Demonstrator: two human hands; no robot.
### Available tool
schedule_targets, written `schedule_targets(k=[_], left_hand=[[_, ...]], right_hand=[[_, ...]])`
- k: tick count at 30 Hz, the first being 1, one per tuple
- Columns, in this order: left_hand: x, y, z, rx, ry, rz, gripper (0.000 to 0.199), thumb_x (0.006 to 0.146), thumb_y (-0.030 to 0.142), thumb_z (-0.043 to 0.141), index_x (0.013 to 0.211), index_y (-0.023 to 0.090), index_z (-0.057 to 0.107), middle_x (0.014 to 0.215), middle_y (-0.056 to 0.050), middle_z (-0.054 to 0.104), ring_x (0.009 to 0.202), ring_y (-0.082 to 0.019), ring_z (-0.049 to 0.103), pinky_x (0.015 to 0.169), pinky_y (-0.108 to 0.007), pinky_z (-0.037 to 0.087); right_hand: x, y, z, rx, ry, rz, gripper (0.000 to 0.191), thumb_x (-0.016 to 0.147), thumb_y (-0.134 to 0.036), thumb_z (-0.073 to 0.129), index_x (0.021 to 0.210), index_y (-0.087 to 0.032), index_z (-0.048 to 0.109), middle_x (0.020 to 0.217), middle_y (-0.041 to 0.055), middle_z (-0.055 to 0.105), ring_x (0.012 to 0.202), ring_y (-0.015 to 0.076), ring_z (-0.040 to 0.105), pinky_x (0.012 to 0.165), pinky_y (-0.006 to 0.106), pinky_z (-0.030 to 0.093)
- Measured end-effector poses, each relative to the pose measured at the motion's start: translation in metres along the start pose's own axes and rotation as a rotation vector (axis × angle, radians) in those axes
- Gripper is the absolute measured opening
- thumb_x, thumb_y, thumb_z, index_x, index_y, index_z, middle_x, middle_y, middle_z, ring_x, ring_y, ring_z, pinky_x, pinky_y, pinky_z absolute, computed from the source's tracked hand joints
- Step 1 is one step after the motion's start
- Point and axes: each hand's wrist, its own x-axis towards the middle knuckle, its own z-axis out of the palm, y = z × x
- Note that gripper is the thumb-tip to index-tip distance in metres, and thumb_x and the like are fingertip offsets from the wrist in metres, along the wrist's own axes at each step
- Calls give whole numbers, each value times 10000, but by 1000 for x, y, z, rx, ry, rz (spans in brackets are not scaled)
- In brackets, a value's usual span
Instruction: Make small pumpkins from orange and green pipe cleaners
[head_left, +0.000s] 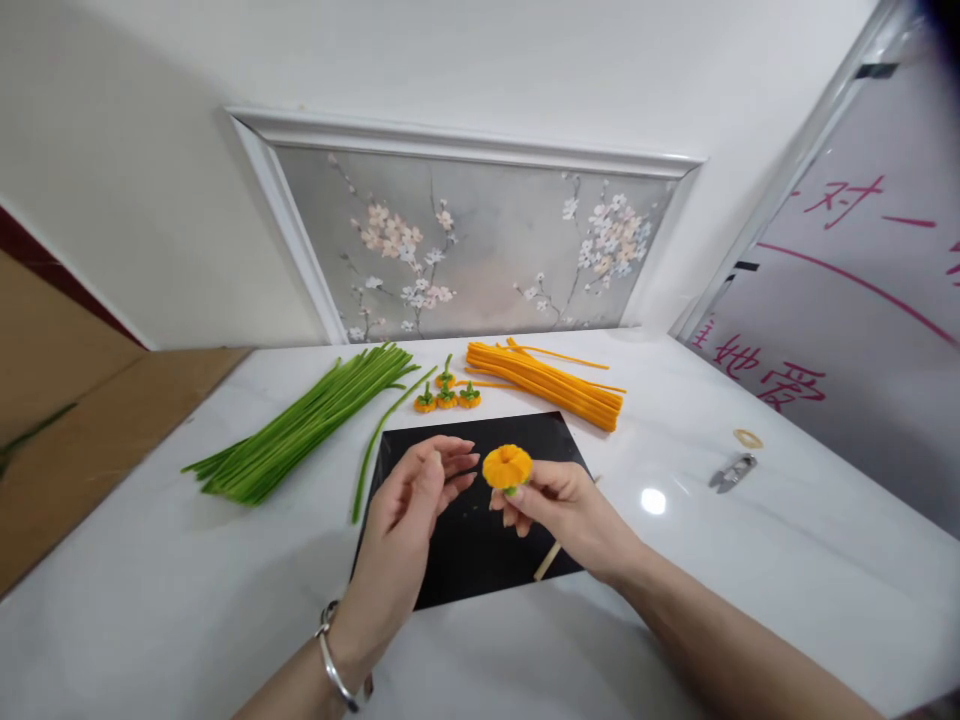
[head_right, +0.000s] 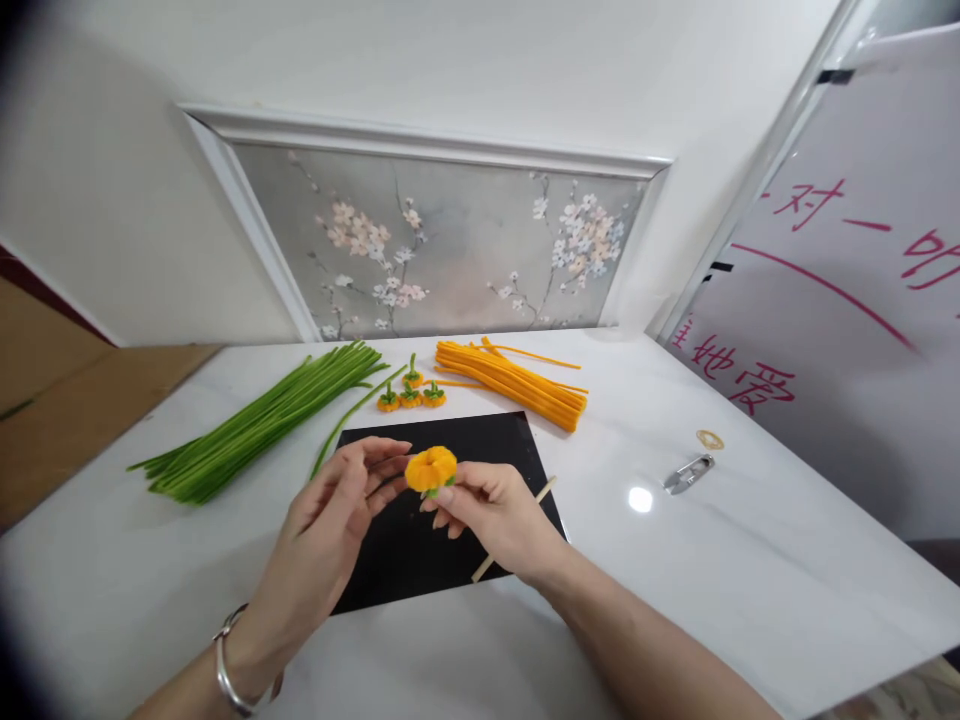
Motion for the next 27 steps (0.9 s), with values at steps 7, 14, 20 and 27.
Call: schedule_targets(k=[7, 14, 20, 27], left_hand=[[-2, -6, 0, 213, -86, 109, 271, 897, 335, 578, 1148, 236, 606, 1140, -50, 656, 1100, -207, 603, 981, -346, 493], [-5, -9, 1, 217, -116, 169, 283, 907, 287, 551, 1187, 256, 579, 1214, -39, 641, 1139, -184, 597, 971, -302, 513], [-3, -5, 2, 181, -169, 188, 351, 936, 264, 500, 1286, 274, 517, 1291, -35, 609, 1191, -175, 573, 1042, -319, 464], [4, -6, -3, 231, -181, 227, 397, 903, 232, 553, 1296, 285, 528, 1332, -35, 584, 1174, -196, 589, 995, -324, 510]], right_hand=[[1, -1, -3, 447, -40, 73, 215, 823, -406, 697, 827, -191, 689, 814, 19, 687, 647, 83, 567, 569, 198, 444], [-5, -2, 4, 635, -145, 134, 186, 845, -376, 688, 841, -198, 631, 825, 12, 698, 681, 90, 602, 574, 188, 453], [-6, -2, 8, 645, -128, 208, 222, 842, -396, 687, 843, -196, 591, 720, -9, 682, 570, 71, 565, 525, 172, 416], [-8, -3, 12, 667, -197, 182, 203, 940, -357, 556, 880, -171, 609, 558, -39, 580, 426, 46, 420, 449, 178, 323]])
